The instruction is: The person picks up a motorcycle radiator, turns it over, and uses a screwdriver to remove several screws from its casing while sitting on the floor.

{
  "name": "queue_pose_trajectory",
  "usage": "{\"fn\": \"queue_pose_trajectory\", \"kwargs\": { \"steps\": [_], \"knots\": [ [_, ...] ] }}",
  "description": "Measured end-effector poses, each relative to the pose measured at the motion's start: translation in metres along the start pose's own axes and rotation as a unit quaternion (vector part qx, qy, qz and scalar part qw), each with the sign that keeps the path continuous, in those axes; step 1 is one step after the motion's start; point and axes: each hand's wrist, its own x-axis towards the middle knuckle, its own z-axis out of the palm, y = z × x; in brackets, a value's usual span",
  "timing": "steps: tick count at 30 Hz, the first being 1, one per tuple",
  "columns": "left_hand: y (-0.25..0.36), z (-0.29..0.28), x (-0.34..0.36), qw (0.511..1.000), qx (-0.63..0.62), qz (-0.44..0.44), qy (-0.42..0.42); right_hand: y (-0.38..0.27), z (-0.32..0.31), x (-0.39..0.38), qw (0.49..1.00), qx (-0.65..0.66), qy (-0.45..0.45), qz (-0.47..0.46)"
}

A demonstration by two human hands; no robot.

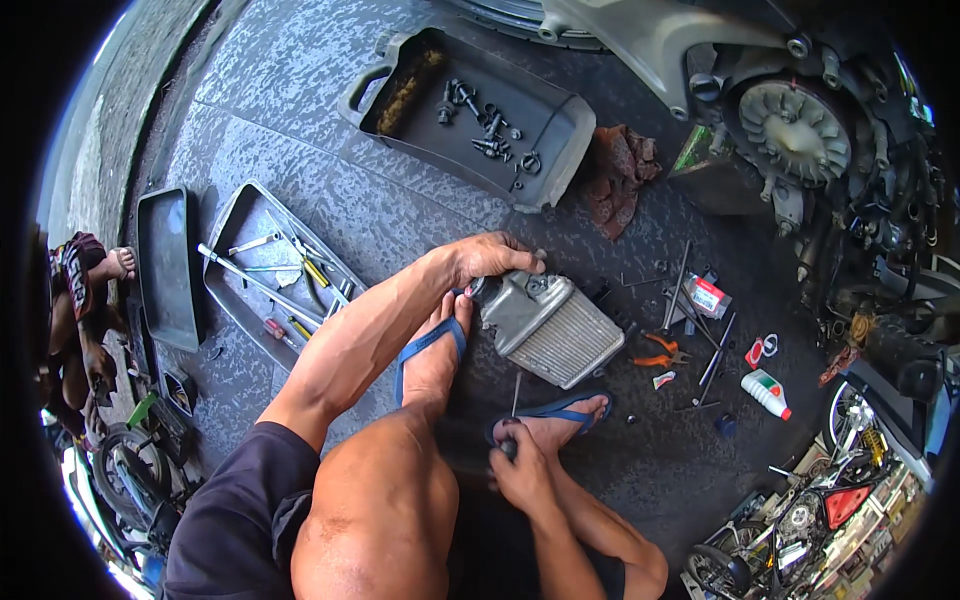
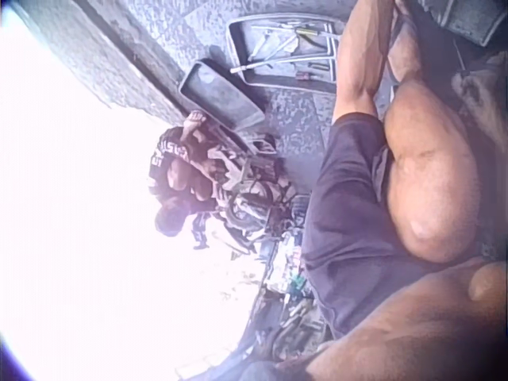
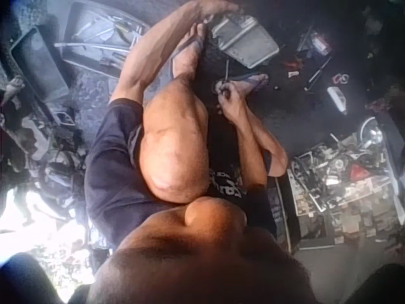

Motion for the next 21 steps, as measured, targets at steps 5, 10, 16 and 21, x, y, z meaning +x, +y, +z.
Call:
{"fn": "queue_pose_trajectory", "kwargs": {
  "steps": [5, 10, 16, 21],
  "knots": [
    [0.008, 0.003, -0.006, 1.000, -0.018, 0.007, -0.018, -0.061, -0.048, -0.064, 0.940, -0.178, 0.179, -0.231],
    [0.009, 0.004, -0.008, 1.000, -0.018, -0.003, -0.017, -0.080, -0.058, -0.035, 0.881, -0.238, 0.235, -0.333],
    [0.010, 0.007, -0.010, 1.000, 0.008, 0.002, -0.009, -0.090, -0.055, -0.017, 0.865, -0.264, 0.235, -0.357],
    [0.008, 0.005, -0.010, 1.000, 0.017, 0.001, -0.010, -0.093, -0.054, -0.014, 0.868, -0.267, 0.228, -0.351]
  ]
}}
